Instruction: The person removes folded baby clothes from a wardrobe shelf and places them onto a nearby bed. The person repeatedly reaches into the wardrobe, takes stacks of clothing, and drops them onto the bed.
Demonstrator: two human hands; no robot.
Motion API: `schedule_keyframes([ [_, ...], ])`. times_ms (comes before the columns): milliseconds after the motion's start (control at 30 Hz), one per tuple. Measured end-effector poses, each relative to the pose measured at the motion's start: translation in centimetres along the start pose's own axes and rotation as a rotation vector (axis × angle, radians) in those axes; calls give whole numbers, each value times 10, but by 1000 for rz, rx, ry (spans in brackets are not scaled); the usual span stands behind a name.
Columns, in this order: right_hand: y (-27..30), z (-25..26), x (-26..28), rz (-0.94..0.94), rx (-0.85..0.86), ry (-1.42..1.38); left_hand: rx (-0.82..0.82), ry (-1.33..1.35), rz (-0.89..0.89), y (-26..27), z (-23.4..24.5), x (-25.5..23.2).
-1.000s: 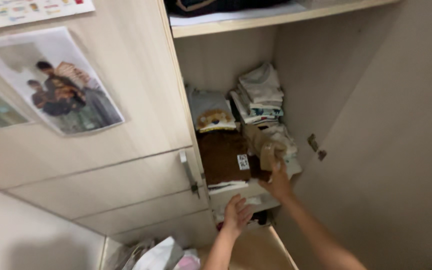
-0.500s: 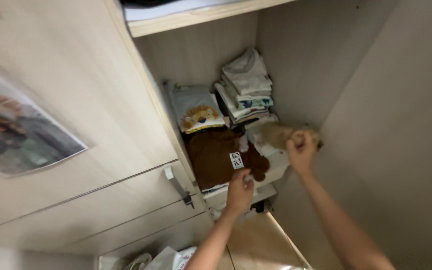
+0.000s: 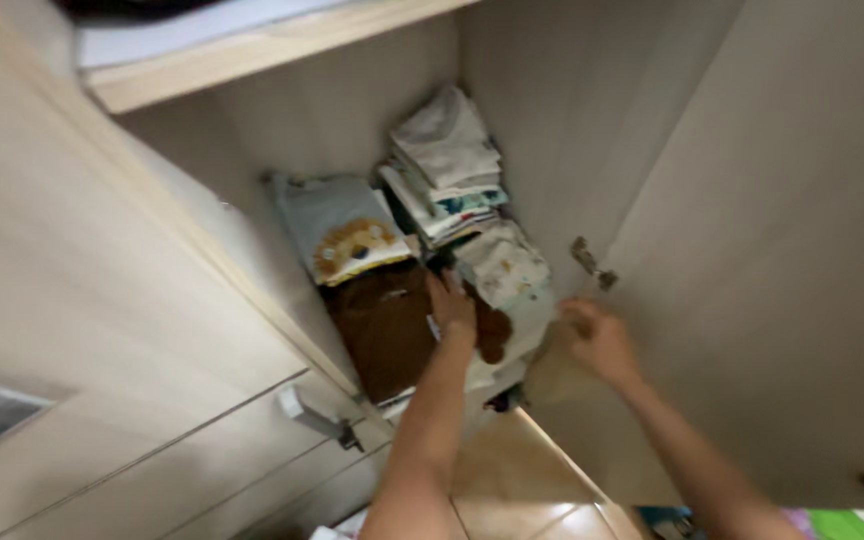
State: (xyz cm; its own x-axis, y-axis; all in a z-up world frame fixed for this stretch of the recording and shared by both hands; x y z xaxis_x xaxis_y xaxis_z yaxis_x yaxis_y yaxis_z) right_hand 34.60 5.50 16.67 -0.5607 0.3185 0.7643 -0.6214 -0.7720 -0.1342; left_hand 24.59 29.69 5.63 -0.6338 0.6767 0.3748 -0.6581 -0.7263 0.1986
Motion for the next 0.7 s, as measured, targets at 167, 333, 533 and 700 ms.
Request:
schedule_keyframes([
  [167, 3, -50, -28, 115, 83, 56, -116, 190, -70, -54, -25, -11],
  [333, 0, -85, -51, 86, 83, 0, -230, 384, -196, -18, -1, -16],
  [533, -2, -83, -20, 127, -23, -86, -435, 880, -259, 105, 63, 2],
  [700, 58, -17, 27, 416, -107, -229, -667, 1246, -427, 203, 108, -16],
])
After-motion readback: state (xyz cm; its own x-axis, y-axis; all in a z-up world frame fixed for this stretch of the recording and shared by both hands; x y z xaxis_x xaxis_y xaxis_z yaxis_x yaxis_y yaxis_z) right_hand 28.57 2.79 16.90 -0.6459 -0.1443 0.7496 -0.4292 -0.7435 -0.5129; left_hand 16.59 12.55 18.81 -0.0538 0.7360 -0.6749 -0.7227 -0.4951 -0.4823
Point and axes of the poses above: each hand's wrist, its own y-axis away from the middle knuckle, its own z-axis out of the back of the hand, x = y × z, the point moved 10 cm from there along -y, towards the middle knuckle, and after that the axes turned 3 degrees about z, right-handed, at the moved point
